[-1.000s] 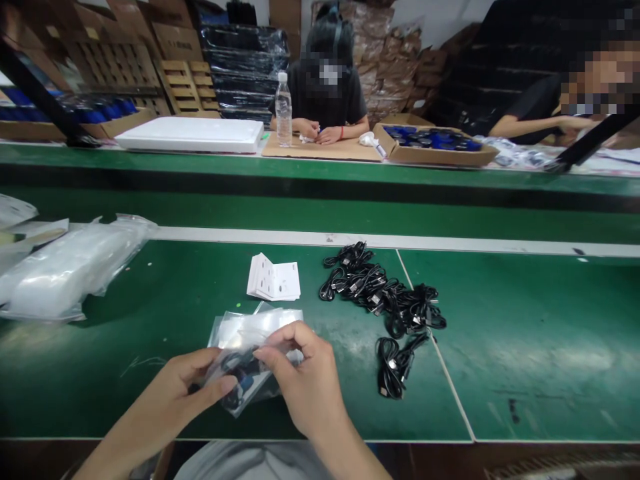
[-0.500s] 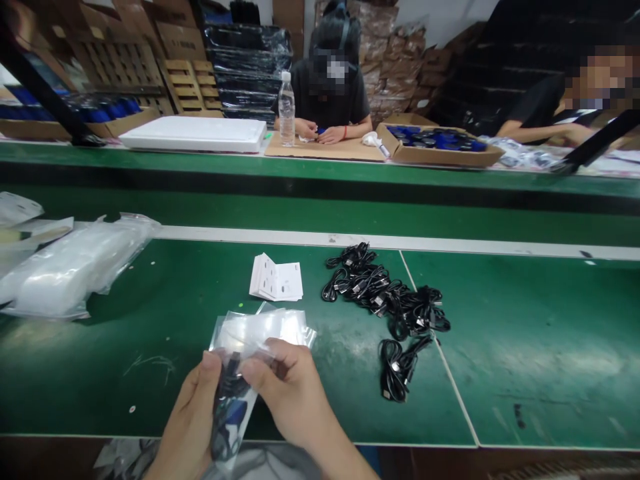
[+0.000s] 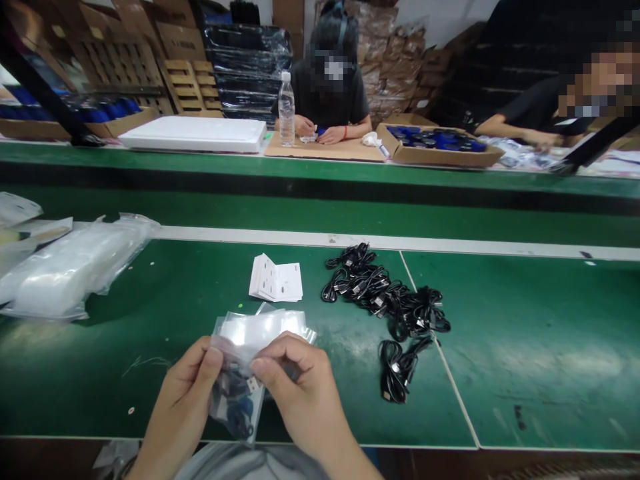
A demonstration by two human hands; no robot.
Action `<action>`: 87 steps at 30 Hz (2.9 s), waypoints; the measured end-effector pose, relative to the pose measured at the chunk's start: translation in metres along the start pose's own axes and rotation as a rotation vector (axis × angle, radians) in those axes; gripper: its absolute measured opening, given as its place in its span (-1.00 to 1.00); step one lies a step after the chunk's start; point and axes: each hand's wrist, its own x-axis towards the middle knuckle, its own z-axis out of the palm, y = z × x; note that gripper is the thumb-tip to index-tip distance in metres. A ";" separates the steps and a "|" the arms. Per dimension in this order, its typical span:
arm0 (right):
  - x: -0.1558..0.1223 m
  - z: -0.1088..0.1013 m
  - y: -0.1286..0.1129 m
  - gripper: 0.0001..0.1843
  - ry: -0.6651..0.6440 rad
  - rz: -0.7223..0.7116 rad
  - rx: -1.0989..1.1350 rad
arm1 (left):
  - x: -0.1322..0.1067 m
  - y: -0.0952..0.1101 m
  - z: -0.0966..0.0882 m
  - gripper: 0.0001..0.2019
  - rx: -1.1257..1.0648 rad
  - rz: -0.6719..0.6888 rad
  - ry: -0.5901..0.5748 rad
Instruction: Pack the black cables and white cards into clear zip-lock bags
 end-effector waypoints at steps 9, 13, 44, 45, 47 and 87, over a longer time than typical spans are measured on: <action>0.000 -0.008 -0.001 -0.77 0.033 0.057 -0.116 | 0.011 -0.006 -0.019 -0.75 0.135 0.081 -0.171; -0.001 -0.009 -0.002 -0.76 0.049 -0.046 -0.188 | 0.009 -0.006 -0.021 -0.81 0.177 0.213 -0.188; -0.004 0.050 0.030 -0.61 0.310 -0.275 -0.395 | -0.004 -0.005 0.022 -0.61 0.083 0.294 0.281; -0.004 0.048 0.029 -0.63 0.300 -0.245 -0.370 | -0.004 -0.005 0.020 -0.61 0.078 0.287 0.243; -0.003 0.042 0.025 -0.67 0.261 -0.190 -0.309 | -0.001 -0.003 0.013 -0.62 0.064 0.269 0.145; -0.011 0.012 0.006 -0.83 -0.070 -0.293 -0.351 | 0.002 -0.004 -0.043 -0.82 0.337 0.283 -0.296</action>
